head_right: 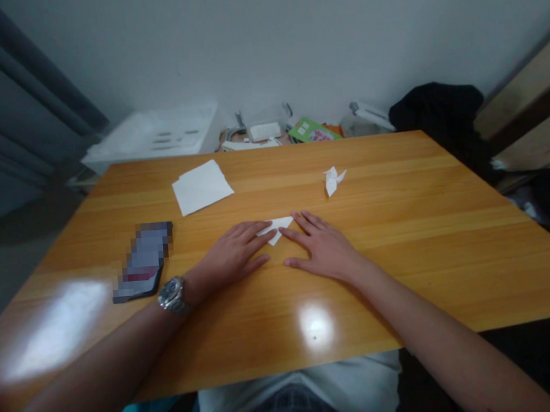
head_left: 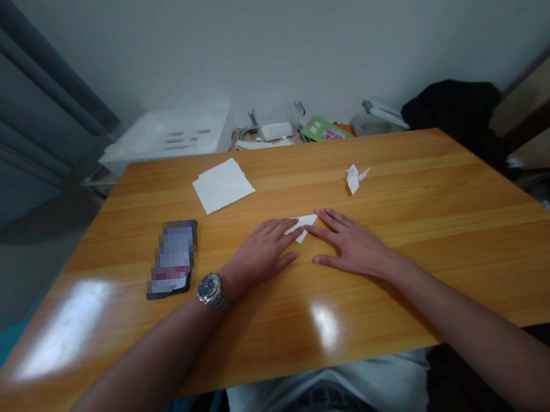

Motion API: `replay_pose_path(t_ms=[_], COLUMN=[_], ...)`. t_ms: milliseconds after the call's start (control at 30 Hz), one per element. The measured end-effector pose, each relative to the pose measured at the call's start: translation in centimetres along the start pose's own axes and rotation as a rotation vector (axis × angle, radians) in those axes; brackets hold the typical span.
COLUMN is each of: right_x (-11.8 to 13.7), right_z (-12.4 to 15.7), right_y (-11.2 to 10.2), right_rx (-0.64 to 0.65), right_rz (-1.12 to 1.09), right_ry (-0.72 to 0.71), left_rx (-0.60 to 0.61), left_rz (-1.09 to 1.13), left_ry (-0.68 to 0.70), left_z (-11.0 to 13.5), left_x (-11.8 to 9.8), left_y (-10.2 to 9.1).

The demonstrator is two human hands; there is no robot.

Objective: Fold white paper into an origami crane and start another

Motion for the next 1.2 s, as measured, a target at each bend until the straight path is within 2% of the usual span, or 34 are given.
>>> replay_pose_path(t_ms=[167,500,633,800,1067,1200], right_x=[0.1,-0.8,-0.2,1.1,2.3,1.7], right_z=[0.0,0.0,0.2,0.3,0.3,-0.2], right_y=[0.0,-0.8,-1.4,-1.5,-1.1,-1.8], right_rx=[-0.012,-0.076,-0.102,-0.054,-0.048,-0.125], right_rz=[0.014,-0.078,-0.119,-0.187,-0.214,-0.259], right_ry=[0.005,-0.055,-0.096,-0.214,-0.253,-0.248], left_rx=[0.034,0.011,-0.006,-0.022,-0.005,-0.010], left_rz=[-0.024,-0.054,-0.081,-0.086,-0.041,-0.054], left_ry=[0.000,-0.039,-0.107,-0.179,-0.180,-0.169], left_z=[0.1,0.3,0.3,0.4,0.4,0.4], left_x=[-0.4,0.0,0.3,0.7,1.1,1.2], left_y=[0.0,0.0,-0.3,-0.4,0.2,0.3])
Point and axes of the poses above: each hand's wrist, its own z-axis away from the middle knuckle, its own y-axis out of the palm, x = y × z, the point moved 4 cm from there along -z, towards the middle knuckle, and after that the axes turned 4 degrees about -x, right-handed, at the moved point
